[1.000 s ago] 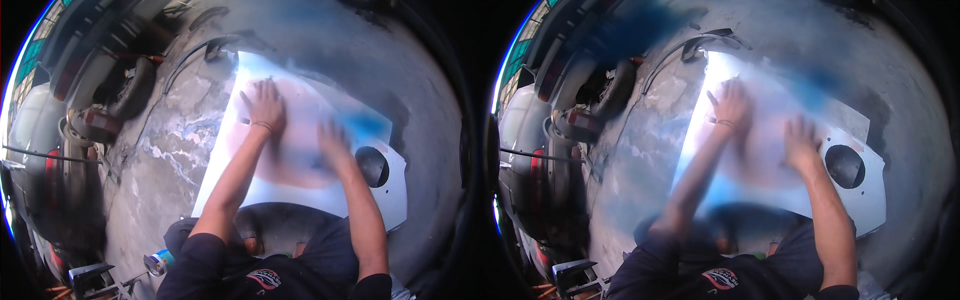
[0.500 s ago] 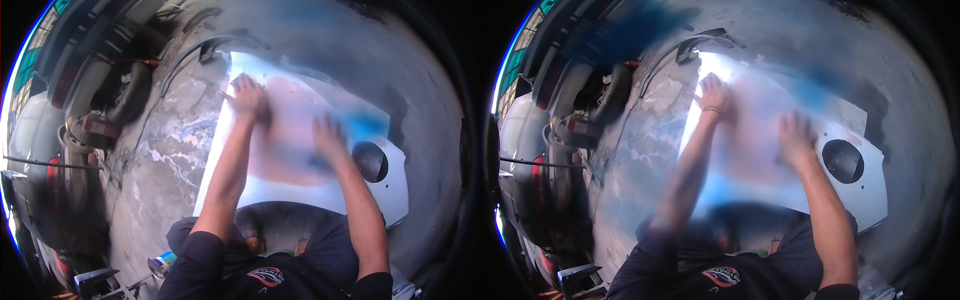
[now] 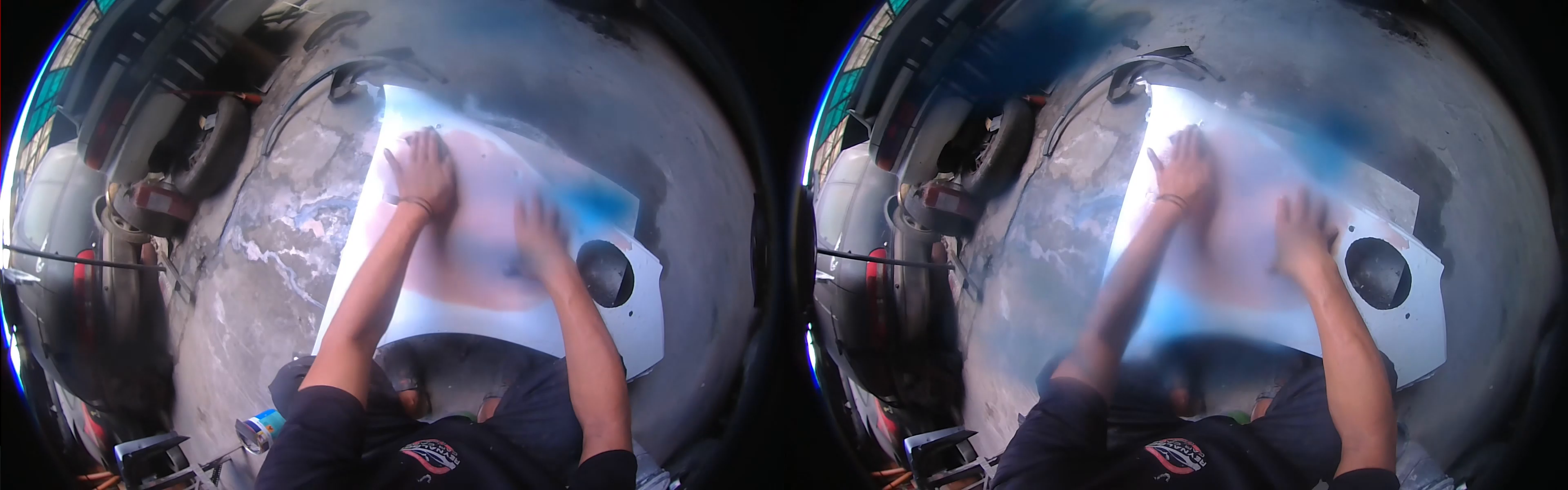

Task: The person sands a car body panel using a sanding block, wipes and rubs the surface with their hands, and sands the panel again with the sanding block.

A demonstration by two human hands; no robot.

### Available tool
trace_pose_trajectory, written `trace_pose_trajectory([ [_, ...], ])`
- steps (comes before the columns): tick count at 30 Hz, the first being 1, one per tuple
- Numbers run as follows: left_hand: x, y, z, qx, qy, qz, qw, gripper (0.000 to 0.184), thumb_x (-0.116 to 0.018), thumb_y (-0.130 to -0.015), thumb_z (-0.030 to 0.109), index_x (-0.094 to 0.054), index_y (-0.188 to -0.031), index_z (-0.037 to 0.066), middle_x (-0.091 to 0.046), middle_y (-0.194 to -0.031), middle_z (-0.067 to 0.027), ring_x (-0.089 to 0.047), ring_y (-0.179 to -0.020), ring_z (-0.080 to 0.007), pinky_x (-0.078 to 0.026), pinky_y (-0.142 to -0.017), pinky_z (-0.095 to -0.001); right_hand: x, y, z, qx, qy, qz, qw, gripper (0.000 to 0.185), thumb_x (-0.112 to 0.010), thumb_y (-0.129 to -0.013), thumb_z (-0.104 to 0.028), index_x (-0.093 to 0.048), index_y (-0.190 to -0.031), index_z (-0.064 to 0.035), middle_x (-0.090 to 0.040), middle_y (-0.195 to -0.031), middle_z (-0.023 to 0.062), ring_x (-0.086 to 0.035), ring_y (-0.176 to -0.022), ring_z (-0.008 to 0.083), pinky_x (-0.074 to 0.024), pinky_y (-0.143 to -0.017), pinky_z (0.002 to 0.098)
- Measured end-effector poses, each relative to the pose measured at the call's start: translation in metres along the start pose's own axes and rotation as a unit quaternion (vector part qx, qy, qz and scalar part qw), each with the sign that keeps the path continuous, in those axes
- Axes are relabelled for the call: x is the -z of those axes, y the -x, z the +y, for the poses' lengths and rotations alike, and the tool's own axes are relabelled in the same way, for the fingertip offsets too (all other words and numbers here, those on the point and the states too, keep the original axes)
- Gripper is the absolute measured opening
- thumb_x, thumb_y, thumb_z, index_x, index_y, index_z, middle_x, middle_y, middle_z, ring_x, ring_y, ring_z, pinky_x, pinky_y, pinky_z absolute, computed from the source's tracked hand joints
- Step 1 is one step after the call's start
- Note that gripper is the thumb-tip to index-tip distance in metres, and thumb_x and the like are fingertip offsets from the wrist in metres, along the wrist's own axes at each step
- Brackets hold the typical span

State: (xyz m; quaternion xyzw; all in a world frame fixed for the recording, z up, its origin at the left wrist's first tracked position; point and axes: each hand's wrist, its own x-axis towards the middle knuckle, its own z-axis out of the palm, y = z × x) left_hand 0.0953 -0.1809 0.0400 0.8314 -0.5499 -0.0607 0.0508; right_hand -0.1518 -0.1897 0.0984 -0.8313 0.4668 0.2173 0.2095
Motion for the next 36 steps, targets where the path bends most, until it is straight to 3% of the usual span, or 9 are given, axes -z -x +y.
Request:
trace_pose_trajectory([
  [2, 0.005, -0.033, -0.029, 0.032, 0.017, 0.015, 0.999, 0.071, -0.028, -0.110, 0.041, -0.021, -0.171, 0.007, -0.018, -0.181, -0.0059, -0.015, -0.167, -0.0261, -0.003, -0.128, -0.0751, -0.002, -0.001, 0.003, -0.008, 0.000, -0.001, 1.000, 0.134, -0.099, -0.071, -0.037, -0.015, -0.172, -0.0104, -0.001, -0.180, 0.0218, -0.003, -0.162, 0.0553, -0.0295, -0.118, 0.0791],
  [5, 0.002, -0.051, -0.034, 0.045, 0.029, 0.031, 0.998, 0.070, -0.028, -0.110, 0.043, -0.021, -0.172, 0.011, -0.018, -0.181, -0.0046, -0.014, -0.167, -0.0259, -0.004, -0.127, -0.0772, -0.003, 0.001, 0.004, 0.006, 0.000, 0.016, 1.000, 0.134, -0.099, -0.071, -0.037, -0.016, -0.172, -0.0094, -0.001, -0.179, 0.0230, -0.003, -0.161, 0.0561, -0.0313, -0.117, 0.0791],
  [11, -0.010, 0.009, -0.043, -0.013, 0.013, 0.033, 0.999, 0.072, -0.036, -0.109, 0.048, -0.028, -0.169, 0.010, -0.021, -0.180, -0.0080, -0.015, -0.167, -0.0262, -0.003, -0.126, -0.0774, 0.001, 0.002, -0.002, 0.008, 0.008, -0.002, 1.000, 0.131, -0.098, -0.072, -0.035, -0.017, -0.171, -0.0068, -0.001, -0.179, 0.0253, -0.003, -0.161, 0.0571, -0.0329, -0.115, 0.0791],
  [17, -0.003, -0.076, -0.067, 0.044, 0.052, 0.066, 0.996, 0.072, -0.031, -0.110, 0.048, -0.025, -0.171, 0.010, -0.021, -0.180, -0.0074, -0.018, -0.166, -0.0262, -0.003, -0.127, -0.0769, -0.001, 0.004, 0.000, 0.020, 0.009, 0.028, 0.999, 0.128, -0.097, -0.072, -0.034, -0.021, -0.171, -0.0058, -0.001, -0.179, 0.0265, -0.004, -0.160, 0.0589, -0.0350, -0.113, 0.0784],
  [18, -0.004, -0.076, -0.069, 0.038, 0.052, 0.064, 0.996, 0.072, -0.031, -0.110, 0.047, -0.024, -0.171, 0.009, -0.020, -0.180, -0.0074, -0.018, -0.166, -0.0259, -0.002, -0.127, -0.0764, 0.000, 0.006, 0.000, 0.015, 0.012, 0.021, 1.000, 0.133, -0.098, -0.071, -0.036, -0.016, -0.172, -0.0065, -0.002, -0.179, 0.0266, -0.007, -0.160, 0.0595, -0.0305, -0.118, 0.0756],
  [19, -0.008, -0.061, -0.071, 0.037, 0.049, 0.062, 0.996, 0.072, -0.031, -0.110, 0.047, -0.024, -0.171, 0.009, -0.020, -0.180, -0.0074, -0.018, -0.166, -0.0259, -0.002, -0.127, -0.0764, 0.002, 0.006, -0.001, 0.011, 0.012, 0.015, 1.000, 0.138, -0.099, -0.069, -0.038, -0.012, -0.172, -0.0073, -0.003, -0.178, 0.0267, -0.009, -0.160, 0.0600, -0.0261, -0.123, 0.0728],
  [24, -0.011, 0.009, -0.077, 0.021, -0.007, 0.028, 0.999, 0.073, -0.031, -0.110, 0.047, -0.022, -0.171, 0.008, -0.019, -0.180, -0.0081, -0.015, -0.167, -0.0266, -0.002, -0.128, -0.0737, 0.004, 0.006, -0.006, 0.005, 0.010, 0.006, 1.000, 0.137, -0.099, -0.069, -0.038, -0.014, -0.172, -0.0075, -0.006, -0.178, 0.0269, -0.008, -0.160, 0.0596, -0.0256, -0.123, 0.0730],
  [30, -0.004, -0.091, -0.068, 0.061, 0.024, 0.108, 0.992, 0.071, -0.031, -0.110, 0.046, -0.028, -0.168, 0.006, -0.027, -0.177, -0.0114, -0.021, -0.165, -0.0302, -0.005, -0.128, -0.0733, -0.003, 0.007, 0.003, 0.002, 0.004, 0.023, 1.000, 0.137, -0.099, -0.068, -0.039, -0.017, -0.172, -0.0074, -0.006, -0.178, 0.0265, -0.008, -0.160, 0.0587, -0.0261, -0.123, 0.0724],
  [36, -0.013, 0.015, -0.010, -0.068, -0.004, 0.047, 0.997, 0.068, -0.029, -0.111, 0.040, -0.026, -0.169, 0.005, -0.026, -0.178, -0.0104, -0.021, -0.165, -0.0324, -0.004, -0.128, -0.0747, 0.002, 0.005, -0.003, 0.008, 0.006, 0.031, 0.999, 0.136, -0.101, -0.066, -0.038, -0.020, -0.171, -0.0065, -0.008, -0.178, 0.0270, -0.012, -0.159, 0.0592, -0.0242, -0.124, 0.0728],
])
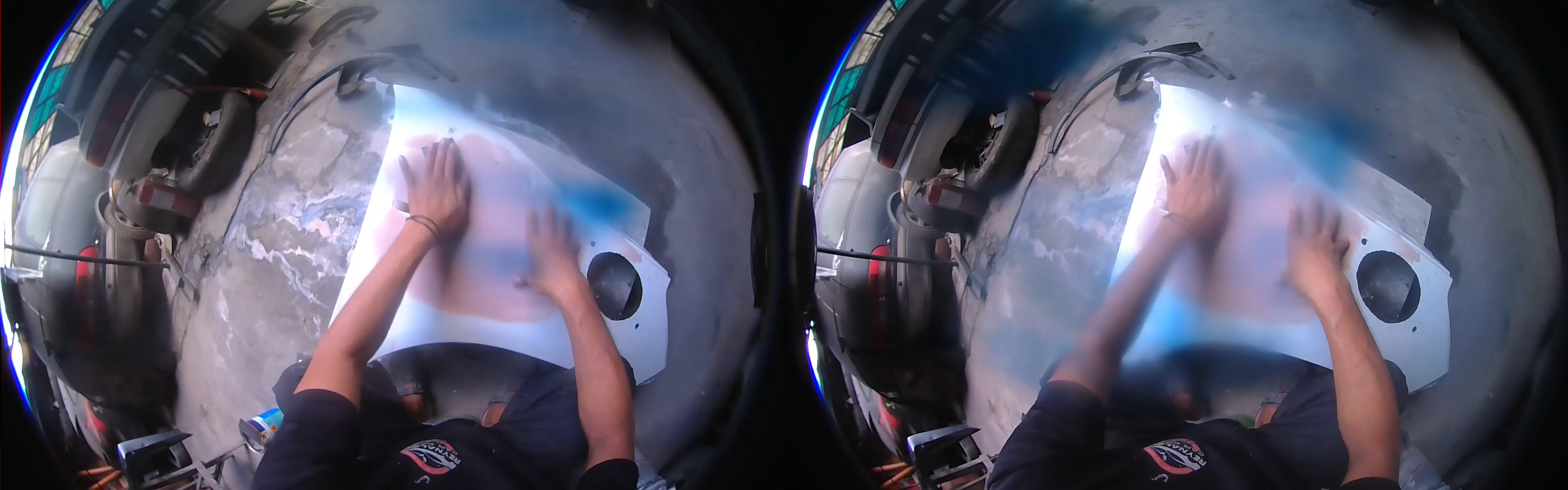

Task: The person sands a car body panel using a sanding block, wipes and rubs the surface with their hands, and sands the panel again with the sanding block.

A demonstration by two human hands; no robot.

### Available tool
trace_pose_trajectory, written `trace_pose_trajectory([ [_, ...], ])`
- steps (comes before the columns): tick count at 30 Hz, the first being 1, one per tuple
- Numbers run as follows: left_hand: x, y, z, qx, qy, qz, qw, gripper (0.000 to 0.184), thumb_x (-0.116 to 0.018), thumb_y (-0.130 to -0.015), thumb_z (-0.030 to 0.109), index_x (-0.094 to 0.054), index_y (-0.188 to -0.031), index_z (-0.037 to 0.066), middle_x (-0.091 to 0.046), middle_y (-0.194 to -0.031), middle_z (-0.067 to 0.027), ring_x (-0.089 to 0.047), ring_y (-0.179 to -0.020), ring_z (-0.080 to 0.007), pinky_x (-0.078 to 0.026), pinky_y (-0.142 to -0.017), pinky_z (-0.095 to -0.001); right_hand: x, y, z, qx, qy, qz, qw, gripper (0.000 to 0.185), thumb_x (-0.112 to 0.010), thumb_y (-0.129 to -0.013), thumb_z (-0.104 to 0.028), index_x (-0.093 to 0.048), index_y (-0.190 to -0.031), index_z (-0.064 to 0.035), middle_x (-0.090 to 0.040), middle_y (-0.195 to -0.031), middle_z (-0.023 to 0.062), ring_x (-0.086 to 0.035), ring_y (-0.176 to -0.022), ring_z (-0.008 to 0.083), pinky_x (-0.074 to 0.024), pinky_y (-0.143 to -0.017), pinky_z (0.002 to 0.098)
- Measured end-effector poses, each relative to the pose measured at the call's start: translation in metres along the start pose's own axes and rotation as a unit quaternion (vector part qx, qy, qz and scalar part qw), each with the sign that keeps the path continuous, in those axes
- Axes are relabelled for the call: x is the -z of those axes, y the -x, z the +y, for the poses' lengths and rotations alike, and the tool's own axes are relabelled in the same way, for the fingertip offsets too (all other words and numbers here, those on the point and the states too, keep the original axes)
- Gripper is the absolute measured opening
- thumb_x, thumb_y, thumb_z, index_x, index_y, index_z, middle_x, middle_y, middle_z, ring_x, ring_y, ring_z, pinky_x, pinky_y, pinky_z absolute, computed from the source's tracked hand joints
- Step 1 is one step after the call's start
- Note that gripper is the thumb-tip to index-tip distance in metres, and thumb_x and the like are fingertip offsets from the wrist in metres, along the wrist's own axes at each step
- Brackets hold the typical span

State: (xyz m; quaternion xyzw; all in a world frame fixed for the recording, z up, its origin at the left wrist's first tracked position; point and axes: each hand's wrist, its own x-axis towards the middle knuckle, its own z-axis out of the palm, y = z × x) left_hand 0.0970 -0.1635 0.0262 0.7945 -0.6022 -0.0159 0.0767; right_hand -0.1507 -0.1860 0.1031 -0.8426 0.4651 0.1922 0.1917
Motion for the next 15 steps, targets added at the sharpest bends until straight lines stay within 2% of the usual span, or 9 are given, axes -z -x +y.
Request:
trace_pose_trajectory([
  [5, -0.001, -0.046, -0.029, 0.096, 0.048, 0.046, 0.993, 0.067, -0.031, -0.110, 0.037, -0.027, -0.169, 0.004, -0.024, -0.179, -0.0115, -0.020, -0.165, -0.0331, -0.007, -0.125, -0.0781, -0.005, 0.001, 0.012, 0.002, -0.009, 0.000, 1.000, 0.125, -0.097, -0.071, -0.033, -0.024, -0.170, -0.0077, -0.007, -0.178, 0.0257, -0.006, -0.160, 0.0575, -0.0335, -0.116, 0.0771],
  [7, 0.002, -0.020, 0.013, 0.057, -0.006, -0.039, 0.998, 0.066, -0.028, -0.111, 0.037, -0.025, -0.170, 0.006, -0.020, -0.180, -0.0107, -0.018, -0.166, -0.0311, -0.005, -0.126, -0.0778, 0.006, 0.001, 0.008, 0.030, 0.007, 0.010, 0.999, 0.129, -0.098, -0.069, -0.038, -0.025, -0.169, -0.0055, -0.015, -0.176, 0.0285, -0.022, -0.158, 0.0558, -0.0293, -0.126, 0.0627],
  [8, -0.008, -0.003, 0.025, 0.040, 0.014, -0.034, 0.999, 0.066, -0.027, -0.112, 0.037, -0.026, -0.170, 0.007, -0.021, -0.179, -0.0112, -0.018, -0.166, -0.0317, -0.003, -0.125, -0.0784, 0.003, -0.012, 0.014, 0.048, 0.026, 0.012, 0.998, 0.103, -0.085, -0.087, -0.040, -0.031, -0.167, -0.0040, -0.018, -0.176, 0.0272, -0.026, -0.158, 0.0486, -0.0305, -0.128, 0.0534],
  [9, -0.015, 0.015, 0.031, 0.024, 0.033, -0.028, 0.999, 0.065, -0.027, -0.113, 0.038, -0.026, -0.170, 0.007, -0.021, -0.179, -0.0118, -0.018, -0.166, -0.0323, -0.002, -0.125, -0.0789, -0.007, -0.035, 0.027, 0.057, 0.030, 0.018, 0.998, 0.103, -0.085, -0.087, -0.040, -0.031, -0.167, -0.0040, -0.018, -0.176, 0.0272, -0.026, -0.158, 0.0486, -0.0305, -0.128, 0.0534],
  [11, 0.007, 0.037, 0.036, 0.034, 0.141, -0.120, 0.982, 0.065, -0.029, -0.113, 0.042, -0.028, -0.170, 0.009, -0.022, -0.179, -0.0136, -0.019, -0.165, -0.0350, 0.000, -0.124, -0.0798, -0.017, -0.077, 0.043, 0.163, -0.201, -0.017, 0.966, 0.074, -0.070, -0.100, -0.032, -0.041, -0.163, -0.0052, -0.028, -0.175, 0.0207, -0.028, -0.160, 0.0403, -0.0429, -0.120, 0.0511],
  [12, 0.014, 0.051, 0.042, 0.040, 0.141, -0.109, 0.983, 0.065, -0.029, -0.113, 0.042, -0.028, -0.170, 0.009, -0.022, -0.179, -0.0136, -0.019, -0.165, -0.0350, 0.000, -0.124, -0.0798, 0.035, -0.020, -0.005, 0.066, -0.319, -0.034, 0.945, 0.063, -0.050, -0.113, -0.041, -0.044, -0.160, 0.0014, -0.039, -0.170, 0.0218, -0.042, -0.153, 0.0351, -0.0355, -0.124, 0.0391],
  [13, 0.019, 0.065, 0.051, 0.071, 0.282, -0.072, 0.954, 0.068, -0.029, -0.114, 0.045, -0.026, -0.171, 0.009, -0.020, -0.179, -0.0154, -0.017, -0.166, -0.0356, -0.001, -0.127, -0.0740, 0.030, -0.009, -0.030, 0.074, -0.313, -0.028, 0.946, 0.063, -0.050, -0.113, -0.041, -0.044, -0.160, 0.0014, -0.039, -0.170, 0.0218, -0.042, -0.153, 0.0351, -0.0355, -0.124, 0.0391],
  [14, 0.023, 0.078, 0.060, 0.097, 0.419, -0.032, 0.902, 0.070, -0.029, -0.114, 0.049, -0.023, -0.171, 0.008, -0.019, -0.179, -0.0171, -0.015, -0.166, -0.0362, -0.001, -0.130, -0.0683, 0.015, -0.005, -0.050, 0.108, -0.460, 0.057, 0.879, 0.060, -0.048, -0.114, -0.042, -0.047, -0.159, -0.0023, -0.042, -0.169, 0.0184, -0.041, -0.154, 0.0323, -0.0332, -0.126, 0.0411],
  [15, 0.028, 0.087, 0.067, 0.097, 0.422, -0.021, 0.901, 0.070, -0.029, -0.114, 0.049, -0.023, -0.171, 0.008, -0.019, -0.179, -0.0171, -0.015, -0.166, -0.0362, -0.001, -0.130, -0.0683, -0.005, -0.003, -0.063, 0.142, -0.591, 0.137, 0.782, 0.058, -0.045, -0.115, -0.044, -0.049, -0.159, -0.0060, -0.044, -0.168, 0.0151, -0.040, -0.154, 0.0295, -0.0309, -0.128, 0.0430],
])
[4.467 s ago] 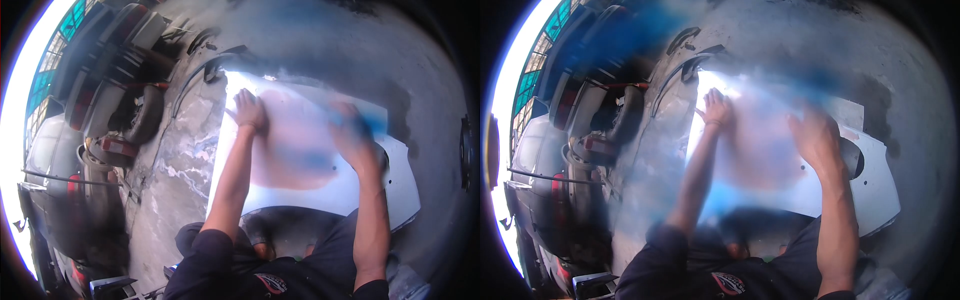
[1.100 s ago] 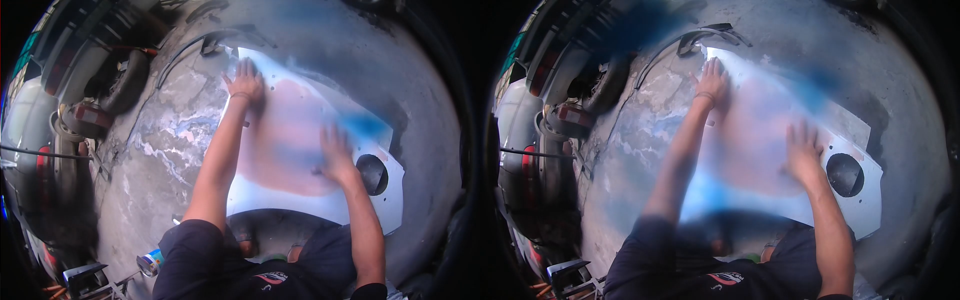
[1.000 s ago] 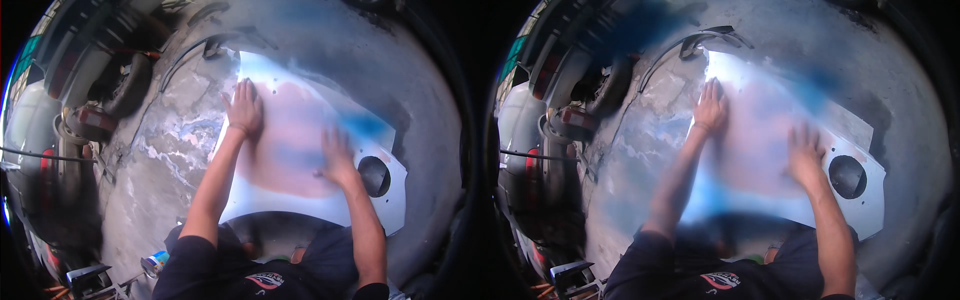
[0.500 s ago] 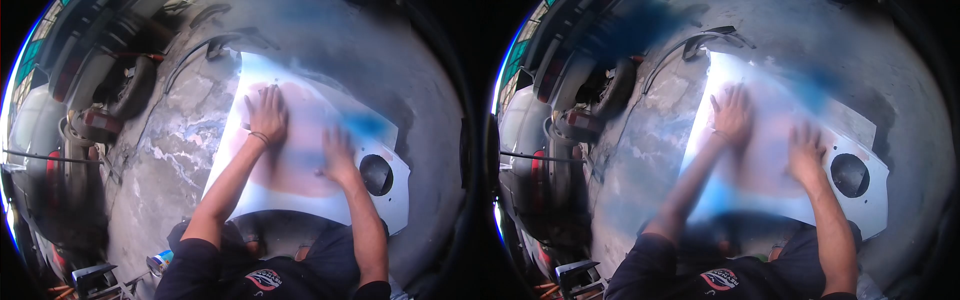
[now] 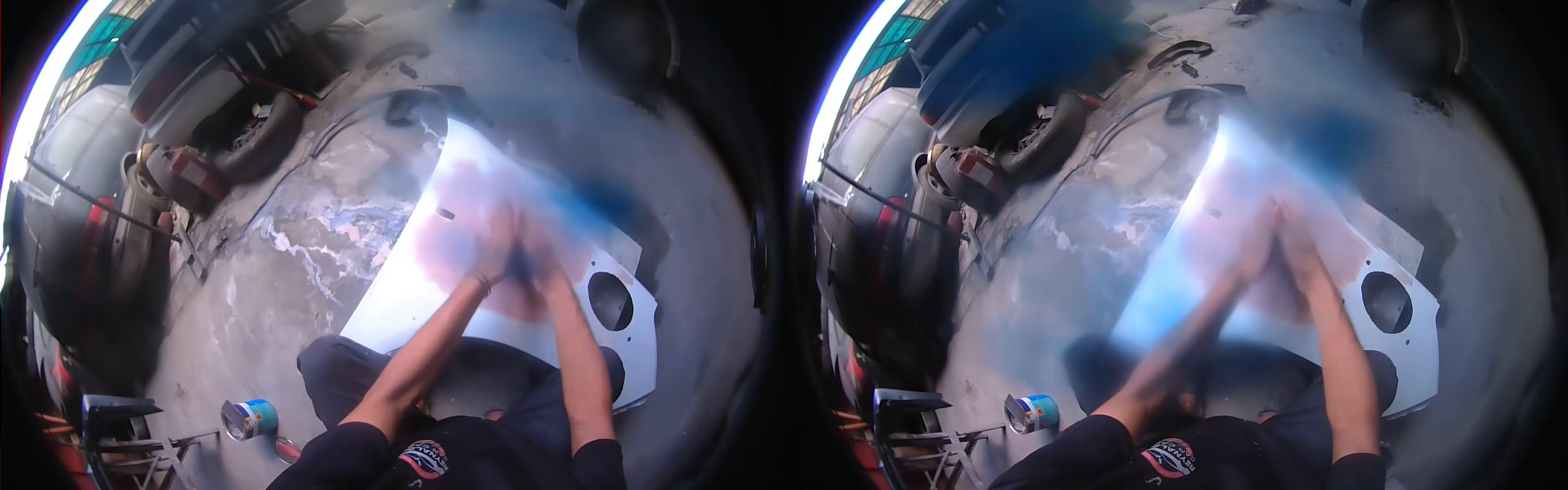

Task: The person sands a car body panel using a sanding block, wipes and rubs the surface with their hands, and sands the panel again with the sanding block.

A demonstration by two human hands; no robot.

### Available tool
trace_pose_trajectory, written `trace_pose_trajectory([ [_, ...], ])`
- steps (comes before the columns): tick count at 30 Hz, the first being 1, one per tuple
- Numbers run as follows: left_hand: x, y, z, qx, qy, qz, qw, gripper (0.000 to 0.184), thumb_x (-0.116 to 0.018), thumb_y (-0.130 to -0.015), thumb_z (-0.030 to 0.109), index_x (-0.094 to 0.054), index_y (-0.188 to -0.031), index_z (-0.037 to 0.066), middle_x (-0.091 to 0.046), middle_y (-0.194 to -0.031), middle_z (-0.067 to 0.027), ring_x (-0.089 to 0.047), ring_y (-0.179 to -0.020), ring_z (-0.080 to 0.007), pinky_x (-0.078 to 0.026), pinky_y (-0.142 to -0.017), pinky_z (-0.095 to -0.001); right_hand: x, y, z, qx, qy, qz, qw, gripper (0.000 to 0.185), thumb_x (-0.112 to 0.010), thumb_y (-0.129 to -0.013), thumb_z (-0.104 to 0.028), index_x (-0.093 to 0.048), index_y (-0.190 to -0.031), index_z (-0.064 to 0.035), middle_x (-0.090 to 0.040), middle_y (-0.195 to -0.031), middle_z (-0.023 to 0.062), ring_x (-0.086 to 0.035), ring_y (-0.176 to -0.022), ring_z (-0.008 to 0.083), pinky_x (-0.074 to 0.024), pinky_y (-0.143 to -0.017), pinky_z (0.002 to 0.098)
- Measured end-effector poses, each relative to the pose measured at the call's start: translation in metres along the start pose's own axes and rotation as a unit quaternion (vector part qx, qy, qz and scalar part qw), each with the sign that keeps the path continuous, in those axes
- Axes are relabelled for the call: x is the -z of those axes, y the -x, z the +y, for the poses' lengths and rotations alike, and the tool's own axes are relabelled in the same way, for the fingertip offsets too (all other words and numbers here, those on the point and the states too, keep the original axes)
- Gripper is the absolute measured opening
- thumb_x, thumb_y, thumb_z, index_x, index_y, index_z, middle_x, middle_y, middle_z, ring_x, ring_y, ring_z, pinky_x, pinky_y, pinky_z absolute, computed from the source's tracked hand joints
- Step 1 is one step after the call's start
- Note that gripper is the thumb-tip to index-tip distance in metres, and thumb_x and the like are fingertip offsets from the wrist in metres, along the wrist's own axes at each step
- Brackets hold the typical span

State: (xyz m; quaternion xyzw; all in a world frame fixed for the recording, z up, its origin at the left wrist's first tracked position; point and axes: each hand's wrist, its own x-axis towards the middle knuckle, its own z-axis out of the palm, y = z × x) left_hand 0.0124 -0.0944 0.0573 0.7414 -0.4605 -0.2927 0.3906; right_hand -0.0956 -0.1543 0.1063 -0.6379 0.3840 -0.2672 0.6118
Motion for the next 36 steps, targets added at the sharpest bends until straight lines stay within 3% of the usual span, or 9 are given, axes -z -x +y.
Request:
trace_pose_trajectory([
  [2, -0.008, 0.018, 0.005, -0.052, 0.253, -0.009, 0.966, 0.075, -0.029, -0.115, 0.054, -0.017, -0.173, 0.007, -0.014, -0.179, -0.0211, -0.011, -0.167, -0.0359, -0.005, -0.134, -0.0522, -0.017, 0.007, 0.035, -0.042, -0.063, 0.033, 0.997, 0.069, -0.049, -0.114, -0.050, -0.044, -0.161, 0.0000, -0.048, -0.163, 0.0085, -0.047, -0.146, 0.0237, -0.0360, -0.123, 0.0382],
  [4, -0.005, 0.038, 0.000, 0.016, 0.319, 0.042, 0.947, 0.077, -0.031, -0.114, 0.060, -0.018, -0.173, 0.012, -0.013, -0.180, -0.0185, -0.010, -0.167, -0.0329, -0.006, -0.134, -0.0495, -0.032, 0.016, 0.030, -0.042, -0.178, -0.042, 0.982, 0.065, -0.046, -0.115, -0.046, -0.045, -0.161, -0.0009, -0.043, -0.167, 0.0140, -0.039, -0.154, 0.0277, -0.0250, -0.130, 0.0398],
  [9, 0.073, 0.071, -0.030, -0.069, 0.030, -0.101, 0.992, 0.080, -0.038, -0.112, 0.058, -0.028, -0.168, 0.001, -0.028, -0.174, -0.0256, -0.023, -0.163, -0.0370, -0.019, -0.133, -0.0452, -0.044, 0.035, 0.068, -0.063, -0.272, -0.060, 0.958, 0.064, -0.057, -0.112, -0.042, -0.049, -0.157, 0.0018, -0.058, -0.153, 0.0113, -0.052, -0.143, 0.0298, -0.0397, -0.121, 0.0427],
  [11, 0.121, 0.105, -0.030, -0.086, -0.002, -0.062, 0.994, 0.077, -0.045, -0.110, 0.057, -0.043, -0.159, -0.003, -0.044, -0.162, -0.0289, -0.040, -0.154, -0.0387, -0.031, -0.127, -0.0441, -0.055, 0.048, 0.067, 0.087, 0.115, 0.053, 0.988, 0.053, -0.059, -0.110, -0.030, -0.053, -0.152, 0.0020, -0.060, -0.149, 0.0206, -0.058, -0.137, 0.0369, -0.0469, -0.114, 0.0444],
  [13, 0.194, 0.132, 0.002, -0.016, 0.058, 0.033, 0.998, 0.064, -0.059, -0.106, 0.050, -0.068, -0.135, -0.006, -0.072, -0.130, -0.0299, -0.069, -0.125, -0.0401, -0.052, -0.109, -0.0436, -0.065, 0.080, 0.081, 0.298, 0.390, 0.093, 0.866, 0.047, -0.050, -0.109, -0.018, -0.053, -0.152, -0.0008, -0.057, -0.151, 0.0272, -0.054, -0.141, 0.0437, -0.0434, -0.117, 0.0533],
  [15, 0.237, 0.154, -0.002, 0.002, 0.092, 0.101, 0.991, 0.061, -0.059, -0.109, 0.043, -0.063, -0.144, -0.007, -0.071, -0.138, -0.0213, -0.065, -0.128, -0.0281, -0.049, -0.109, -0.0379, -0.079, 0.125, 0.089, 0.268, 0.504, 0.000, 0.821, 0.052, -0.050, -0.110, -0.023, -0.046, -0.158, -0.0043, -0.051, -0.159, 0.0223, -0.046, -0.149, 0.0409, -0.0309, -0.122, 0.0606],
  [19, 0.295, 0.179, -0.008, 0.013, 0.134, 0.169, 0.976, 0.055, -0.060, -0.107, 0.039, -0.066, -0.139, -0.005, -0.073, -0.130, -0.0271, -0.071, -0.120, -0.0388, -0.053, -0.105, -0.0418, -0.114, 0.198, 0.108, 0.263, 0.680, -0.140, 0.670, 0.067, -0.053, -0.108, -0.037, -0.036, -0.167, -0.0113, -0.028, -0.177, 0.0073, -0.021, -0.165, 0.0325, -0.0095, -0.127, 0.0724],
  [27, 0.308, 0.161, -0.067, 0.073, -0.093, 0.179, 0.977, 0.058, -0.057, -0.106, 0.041, -0.062, -0.145, -0.002, -0.070, -0.135, -0.0285, -0.064, -0.132, -0.0440, -0.049, -0.113, -0.0454, -0.155, 0.048, 0.041, 0.189, 0.675, -0.069, 0.709, 0.066, -0.045, -0.112, -0.044, -0.033, -0.169, -0.0121, -0.028, -0.177, 0.0104, -0.023, -0.164, 0.0365, -0.0092, -0.126, 0.0749],
  [36, 0.249, 0.076, -0.143, 0.132, -0.214, -0.124, 0.960, 0.075, -0.063, -0.101, 0.029, -0.034, -0.161, -0.005, -0.060, -0.144, -0.0353, -0.059, -0.137, -0.0453, -0.047, -0.115, -0.0490, -0.198, 0.027, 0.070, 0.296, 0.630, -0.094, 0.712, 0.069, -0.050, -0.110, -0.044, -0.037, -0.166, -0.0060, -0.035, -0.174, 0.0127, -0.027, -0.162, 0.0390, -0.0136, -0.124, 0.0768],
])
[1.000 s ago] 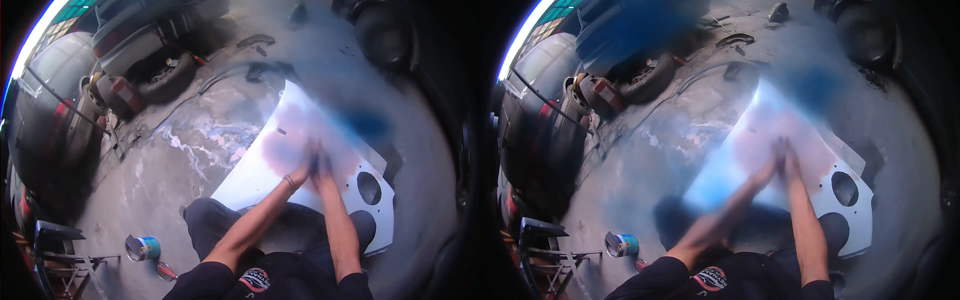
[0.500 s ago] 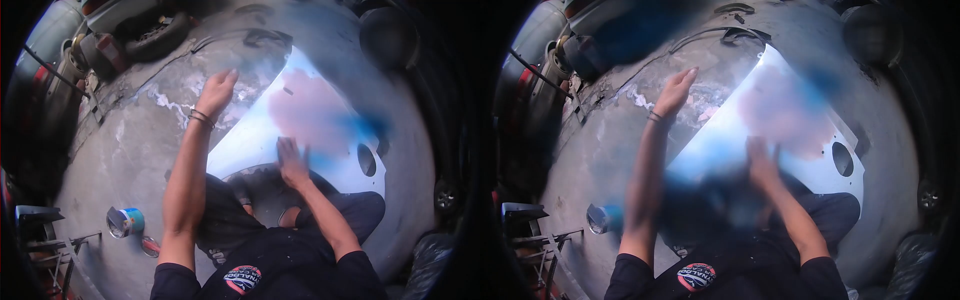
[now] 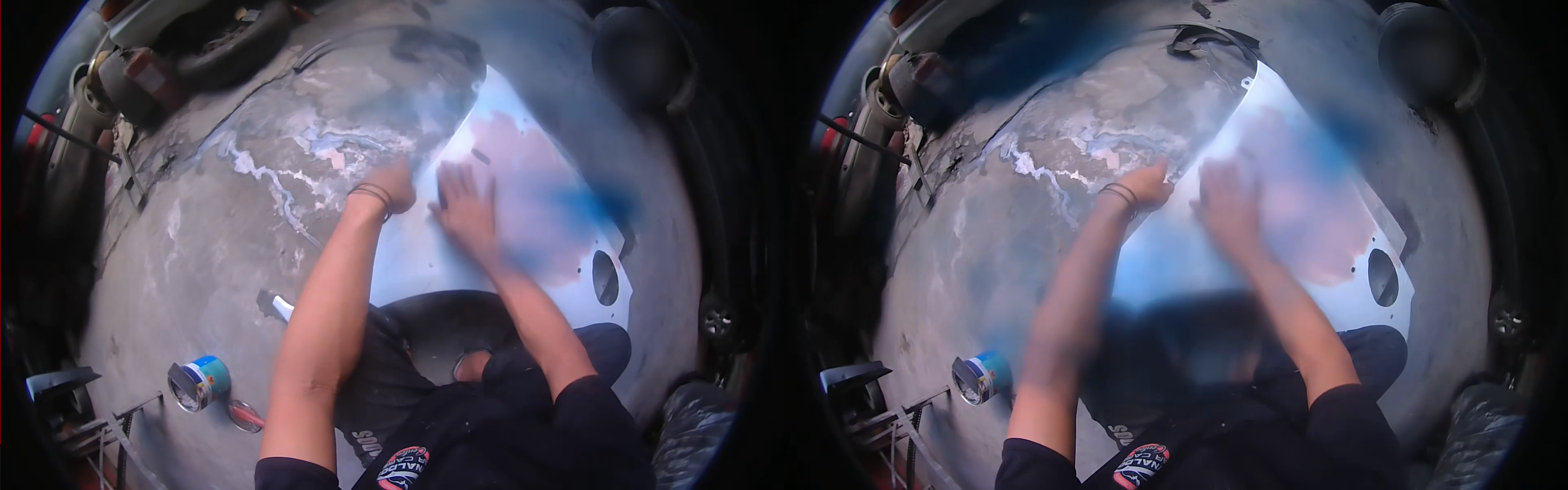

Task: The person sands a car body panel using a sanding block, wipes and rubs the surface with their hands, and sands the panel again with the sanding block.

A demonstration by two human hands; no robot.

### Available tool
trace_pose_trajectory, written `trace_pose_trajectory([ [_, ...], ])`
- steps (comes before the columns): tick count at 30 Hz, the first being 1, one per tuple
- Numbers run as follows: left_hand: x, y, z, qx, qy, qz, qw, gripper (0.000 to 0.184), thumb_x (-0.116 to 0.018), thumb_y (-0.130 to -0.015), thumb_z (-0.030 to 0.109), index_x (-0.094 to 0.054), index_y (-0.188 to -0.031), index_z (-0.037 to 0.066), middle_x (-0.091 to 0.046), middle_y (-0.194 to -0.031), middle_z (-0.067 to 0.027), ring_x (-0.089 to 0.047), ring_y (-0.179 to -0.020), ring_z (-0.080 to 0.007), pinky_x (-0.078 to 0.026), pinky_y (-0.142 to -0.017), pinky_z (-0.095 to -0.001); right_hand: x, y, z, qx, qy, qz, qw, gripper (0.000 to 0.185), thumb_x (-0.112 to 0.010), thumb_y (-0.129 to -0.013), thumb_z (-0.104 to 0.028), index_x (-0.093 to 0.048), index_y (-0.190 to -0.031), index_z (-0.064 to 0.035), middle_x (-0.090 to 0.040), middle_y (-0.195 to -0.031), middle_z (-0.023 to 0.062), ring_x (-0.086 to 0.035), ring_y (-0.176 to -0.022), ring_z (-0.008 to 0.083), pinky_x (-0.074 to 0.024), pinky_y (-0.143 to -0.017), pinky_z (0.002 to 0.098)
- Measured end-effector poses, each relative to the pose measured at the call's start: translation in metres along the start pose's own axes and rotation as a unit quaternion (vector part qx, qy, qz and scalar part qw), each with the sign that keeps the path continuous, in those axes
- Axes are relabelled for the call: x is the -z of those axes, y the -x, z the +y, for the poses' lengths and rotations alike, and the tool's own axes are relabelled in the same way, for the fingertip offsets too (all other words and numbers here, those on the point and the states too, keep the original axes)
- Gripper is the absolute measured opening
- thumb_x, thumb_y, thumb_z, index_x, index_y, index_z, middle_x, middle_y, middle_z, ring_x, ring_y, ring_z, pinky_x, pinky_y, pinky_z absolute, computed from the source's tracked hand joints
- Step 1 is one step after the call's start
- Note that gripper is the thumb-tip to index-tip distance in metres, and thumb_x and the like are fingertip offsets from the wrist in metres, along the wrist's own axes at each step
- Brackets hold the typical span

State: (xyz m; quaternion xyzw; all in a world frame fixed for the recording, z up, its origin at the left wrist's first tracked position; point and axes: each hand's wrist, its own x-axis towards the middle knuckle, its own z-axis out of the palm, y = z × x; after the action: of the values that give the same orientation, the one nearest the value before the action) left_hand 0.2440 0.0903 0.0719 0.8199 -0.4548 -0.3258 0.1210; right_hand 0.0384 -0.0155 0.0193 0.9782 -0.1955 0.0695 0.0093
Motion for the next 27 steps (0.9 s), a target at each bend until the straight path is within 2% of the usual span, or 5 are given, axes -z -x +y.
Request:
trace_pose_trajectory([
  [4, -0.008, -0.006, 0.017, 0.019, 0.049, -0.057, 0.997, 0.098, -0.073, -0.089, 0.010, -0.019, -0.170, 0.007, -0.040, -0.166, -0.0295, -0.053, -0.145, -0.0433, -0.044, -0.119, -0.0530, 0.019, -0.104, 0.056, -0.161, 0.024, -0.057, 0.985, 0.070, -0.046, -0.111, -0.047, -0.034, -0.167, -0.0062, -0.031, -0.175, 0.0142, -0.027, -0.162, 0.0382, -0.0134, -0.124, 0.0756],
  [7, -0.021, -0.025, 0.028, 0.034, -0.002, -0.044, 0.998, 0.137, -0.092, -0.080, 0.038, 0.005, -0.172, 0.008, -0.026, -0.176, -0.0221, -0.049, -0.150, -0.0391, -0.036, -0.119, -0.0708, 0.009, -0.075, 0.048, -0.121, 0.032, -0.025, 0.992, 0.065, -0.041, -0.113, -0.045, -0.037, -0.165, -0.0073, -0.034, -0.174, 0.0149, -0.028, -0.161, 0.0383, -0.0144, -0.125, 0.0732],
  [15, -0.042, -0.063, 0.075, 0.038, -0.011, -0.057, 0.998, 0.153, -0.098, -0.070, 0.049, 0.006, -0.170, 0.000, -0.015, -0.179, -0.0208, -0.042, -0.153, -0.0435, -0.039, -0.119, -0.0655, 0.004, -0.113, 0.103, -0.189, 0.011, -0.070, 0.979, 0.062, -0.039, -0.114, -0.040, -0.033, -0.168, -0.0118, -0.030, -0.176, 0.0113, -0.027, -0.163, 0.0317, -0.0110, -0.126, 0.0730],
  [21, -0.041, -0.064, 0.098, 0.077, -0.044, -0.044, 0.995, 0.161, -0.101, -0.064, 0.051, 0.008, -0.169, -0.004, -0.013, -0.176, -0.0289, -0.043, -0.150, -0.0501, -0.045, -0.116, -0.0629, 0.015, 0.008, 0.126, -0.320, 0.002, 0.008, 0.948, 0.061, -0.042, -0.113, -0.040, -0.039, -0.164, -0.0088, -0.032, -0.175, 0.0118, -0.030, -0.161, 0.0347, -0.0160, -0.125, 0.0733],
  [27, -0.050, -0.070, 0.096, 0.061, -0.063, -0.030, 0.996, 0.170, -0.103, -0.057, 0.057, 0.010, -0.166, -0.009, -0.012, -0.174, -0.0340, -0.044, -0.148, -0.0502, -0.047, -0.116, -0.0585, -0.007, -0.099, 0.095, -0.298, 0.014, -0.024, 0.954, 0.059, -0.038, -0.114, -0.038, -0.038, -0.165, -0.0106, -0.031, -0.176, 0.0069, -0.025, -0.163, 0.0290, -0.0166, -0.126, 0.0730],
])
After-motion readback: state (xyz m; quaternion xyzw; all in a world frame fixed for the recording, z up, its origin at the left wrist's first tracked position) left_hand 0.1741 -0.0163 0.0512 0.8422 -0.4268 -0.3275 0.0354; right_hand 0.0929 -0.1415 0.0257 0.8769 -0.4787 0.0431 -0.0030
